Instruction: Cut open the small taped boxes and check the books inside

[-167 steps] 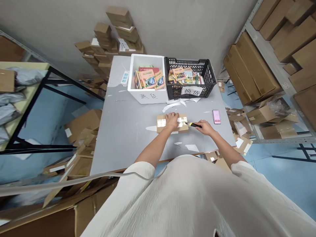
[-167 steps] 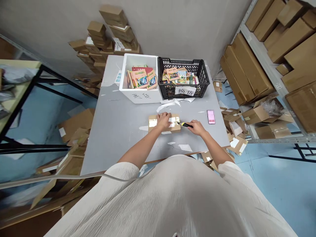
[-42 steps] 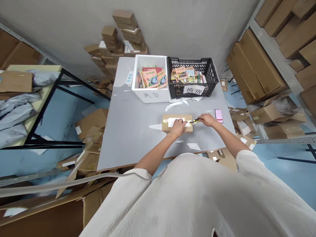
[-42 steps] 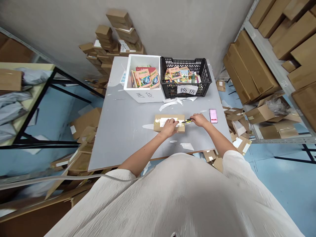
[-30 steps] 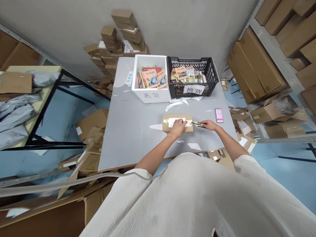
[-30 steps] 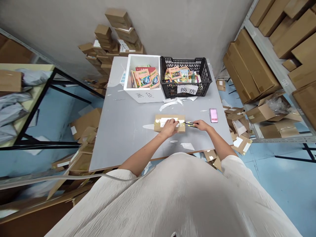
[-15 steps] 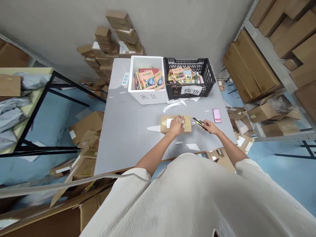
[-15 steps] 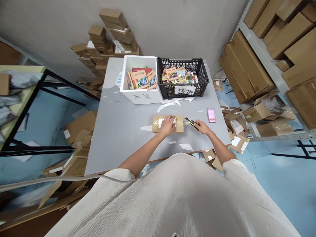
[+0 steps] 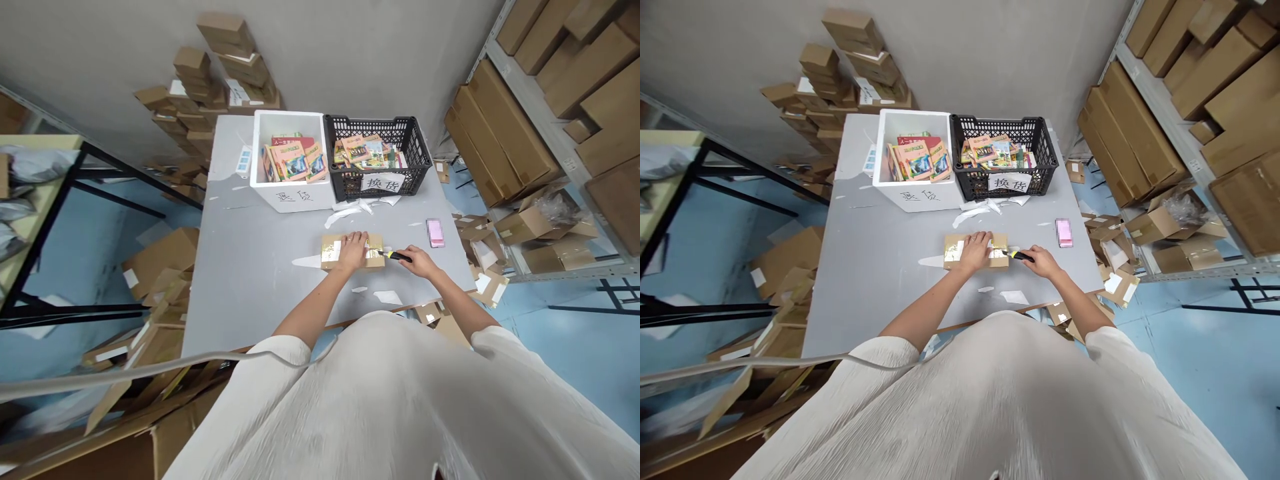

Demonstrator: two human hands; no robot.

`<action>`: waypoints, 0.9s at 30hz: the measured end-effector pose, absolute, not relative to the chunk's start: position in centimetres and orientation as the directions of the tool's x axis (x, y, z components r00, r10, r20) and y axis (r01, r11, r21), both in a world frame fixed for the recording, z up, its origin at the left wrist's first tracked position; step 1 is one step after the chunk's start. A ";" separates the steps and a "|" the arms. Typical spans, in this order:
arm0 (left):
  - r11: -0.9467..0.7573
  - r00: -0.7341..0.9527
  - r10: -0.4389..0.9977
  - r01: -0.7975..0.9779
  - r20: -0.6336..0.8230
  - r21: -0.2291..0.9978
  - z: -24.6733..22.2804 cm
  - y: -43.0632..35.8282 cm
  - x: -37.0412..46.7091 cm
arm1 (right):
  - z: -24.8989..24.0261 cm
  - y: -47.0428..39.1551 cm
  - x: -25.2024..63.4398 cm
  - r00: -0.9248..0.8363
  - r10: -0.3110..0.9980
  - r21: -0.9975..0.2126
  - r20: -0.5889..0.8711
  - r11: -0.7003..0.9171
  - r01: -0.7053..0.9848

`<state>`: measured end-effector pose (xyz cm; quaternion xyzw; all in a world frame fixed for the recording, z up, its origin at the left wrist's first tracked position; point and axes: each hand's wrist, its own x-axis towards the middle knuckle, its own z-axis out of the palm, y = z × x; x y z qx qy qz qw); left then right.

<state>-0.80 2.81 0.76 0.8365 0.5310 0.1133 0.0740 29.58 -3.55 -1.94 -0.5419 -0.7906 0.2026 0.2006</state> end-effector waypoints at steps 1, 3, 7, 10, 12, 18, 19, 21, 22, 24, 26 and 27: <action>-0.439 0.420 0.898 0.868 0.129 0.232 0.6 2.6 -0.8 | -2.1 -3.5 29.6 -0.329 0.939 -0.539 0.097 0.327 0.776; -0.446 0.422 0.894 0.869 0.150 0.215 0.1 2.1 -0.7 | -2.5 -3.5 29.6 -0.326 0.941 -0.550 0.094 0.322 0.771; -0.438 0.412 0.897 0.877 0.163 0.196 -0.5 1.8 -0.7 | -3.3 -3.4 28.9 -0.308 0.944 -0.552 0.116 0.319 0.770; -0.437 0.410 0.896 0.882 0.168 0.178 -0.7 1.8 -0.7 | -4.2 -3.3 28.2 -0.274 0.950 -0.518 0.153 0.313 0.796; -0.436 0.410 0.896 0.884 0.169 0.167 -0.8 1.8 -0.8 | -4.8 -3.0 28.1 -0.266 0.947 -0.495 0.180 0.321 0.808; -0.426 0.399 0.902 0.885 0.164 0.188 -0.9 2.0 -0.8 | -5.7 -2.2 31.3 -0.047 0.964 -0.578 0.260 0.195 0.793; -0.420 0.392 0.906 0.884 0.162 0.208 -0.9 2.0 -0.8 | -5.7 -2.1 31.8 -0.027 0.966 -0.605 0.258 0.183 0.775; -0.405 0.376 0.913 0.876 0.156 0.261 -0.9 2.0 -0.8 | -5.7 -2.0 32.4 -0.004 0.972 -0.655 0.235 0.162 0.738; -0.401 0.373 0.916 0.869 0.149 0.289 -0.8 1.9 -0.9 | -5.7 -2.0 32.4 0.003 0.975 -0.677 0.220 0.151 0.720; -0.399 0.377 0.917 0.856 0.131 0.330 -0.5 1.5 -1.4 | -5.8 -2.2 31.7 0.015 0.981 -0.718 0.195 0.133 0.683; -0.393 0.375 0.919 0.852 0.122 0.345 0.0 0.7 -2.4 | -5.9 -2.3 30.5 0.014 0.983 -0.758 0.181 0.130 0.639; -0.384 0.363 0.923 0.857 0.125 0.345 0.2 0.2 -3.1 | -5.8 -2.3 29.7 0.010 0.984 -0.777 0.175 0.132 0.615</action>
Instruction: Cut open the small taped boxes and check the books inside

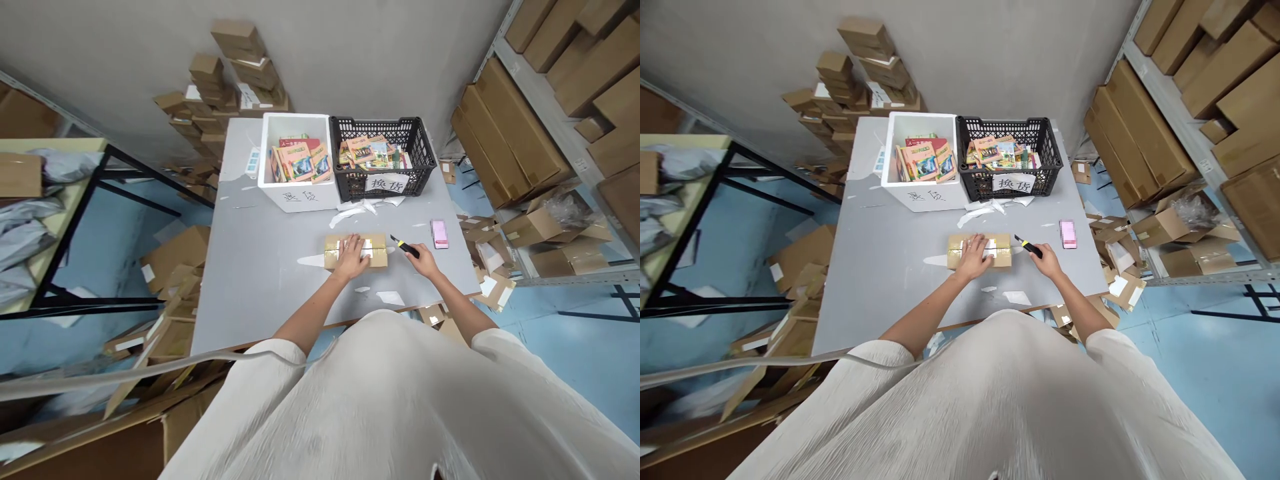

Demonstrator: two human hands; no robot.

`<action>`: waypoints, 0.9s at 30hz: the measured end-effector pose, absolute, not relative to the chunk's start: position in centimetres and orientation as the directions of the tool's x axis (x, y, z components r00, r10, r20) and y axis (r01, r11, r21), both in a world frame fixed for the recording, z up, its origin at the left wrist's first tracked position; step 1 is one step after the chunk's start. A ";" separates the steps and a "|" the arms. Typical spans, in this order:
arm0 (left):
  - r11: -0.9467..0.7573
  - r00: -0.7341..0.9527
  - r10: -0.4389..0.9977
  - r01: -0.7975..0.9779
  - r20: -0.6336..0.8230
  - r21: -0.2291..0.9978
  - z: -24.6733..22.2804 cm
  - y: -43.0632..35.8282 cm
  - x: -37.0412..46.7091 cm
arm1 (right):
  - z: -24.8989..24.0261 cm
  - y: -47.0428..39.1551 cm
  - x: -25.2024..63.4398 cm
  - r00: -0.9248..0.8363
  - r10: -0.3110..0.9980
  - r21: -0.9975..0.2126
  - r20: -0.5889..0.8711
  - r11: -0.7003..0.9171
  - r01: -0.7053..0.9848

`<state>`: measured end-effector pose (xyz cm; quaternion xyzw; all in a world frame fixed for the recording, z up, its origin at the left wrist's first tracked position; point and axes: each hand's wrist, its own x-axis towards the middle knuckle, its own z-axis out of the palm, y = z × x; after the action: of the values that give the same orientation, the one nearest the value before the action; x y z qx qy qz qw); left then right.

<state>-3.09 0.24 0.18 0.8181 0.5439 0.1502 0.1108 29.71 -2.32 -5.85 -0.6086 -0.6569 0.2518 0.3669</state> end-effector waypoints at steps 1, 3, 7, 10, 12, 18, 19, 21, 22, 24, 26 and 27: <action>-0.369 0.345 0.929 0.864 0.130 0.342 0.4 -0.3 -3.9 | -5.8 -2.3 29.0 0.003 0.985 -0.797 0.170 0.136 0.589; -0.325 0.295 0.945 0.884 0.139 0.335 0.6 -1.4 -5.8 | -5.6 -2.2 27.5 -0.019 0.987 -0.830 0.158 0.144 0.538; -0.204 0.169 0.978 0.911 0.125 0.358 0.2 -3.2 -9.5 | -4.9 -1.8 25.2 -0.074 0.991 -0.882 0.115 0.136 0.451; -0.100 0.071 0.994 0.889 0.081 0.448 -0.8 -3.6 -11.2 | -4.4 -1.8 23.7 -0.105 0.992 -0.901 0.067 0.105 0.421; -0.063 0.051 0.998 0.849 0.038 0.525 -1.2 -3.5 -11.6 | -4.1 -1.9 23.0 -0.112 0.992 -0.904 0.051 0.093 0.417; -0.019 0.025 1.000 0.815 -0.002 0.579 -0.3 -2.4 -10.7 | -2.9 -1.9 23.2 -0.010 0.995 -0.911 0.101 0.096 0.401; -0.004 0.016 1.000 0.820 -0.017 0.573 0.0 -2.2 -10.5 | -2.8 -1.8 23.5 0.017 0.995 -0.912 0.099 0.084 0.402; 0.039 -0.008 0.998 0.821 -0.055 0.570 0.4 -1.7 -9.9 | -2.7 -1.5 24.1 0.057 0.996 -0.916 0.071 0.043 0.399; 0.060 -0.024 0.997 0.816 -0.069 0.575 0.4 -1.4 -9.6 | -2.8 -1.3 24.3 0.069 0.996 -0.921 0.052 0.021 0.389; 0.074 -0.046 0.997 0.797 -0.062 0.599 0.2 -0.8 -9.2 | -3.3 -1.1 24.4 0.082 0.996 -0.935 0.022 -0.008 0.354; 0.031 -0.035 0.999 0.787 -0.005 0.616 -0.4 -0.4 -9.0 | -3.9 -1.0 24.3 0.085 0.996 -0.945 0.012 -0.016 0.327; -0.002 -0.018 0.999 0.789 0.027 0.615 -0.7 -0.3 -9.0 | -4.2 -1.0 24.2 0.084 0.996 -0.946 0.010 -0.018 0.324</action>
<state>-9.02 -0.25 -0.66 0.6656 0.6716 0.2410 0.2187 24.21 -1.03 -4.18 -0.5972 -0.5530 0.3903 0.4304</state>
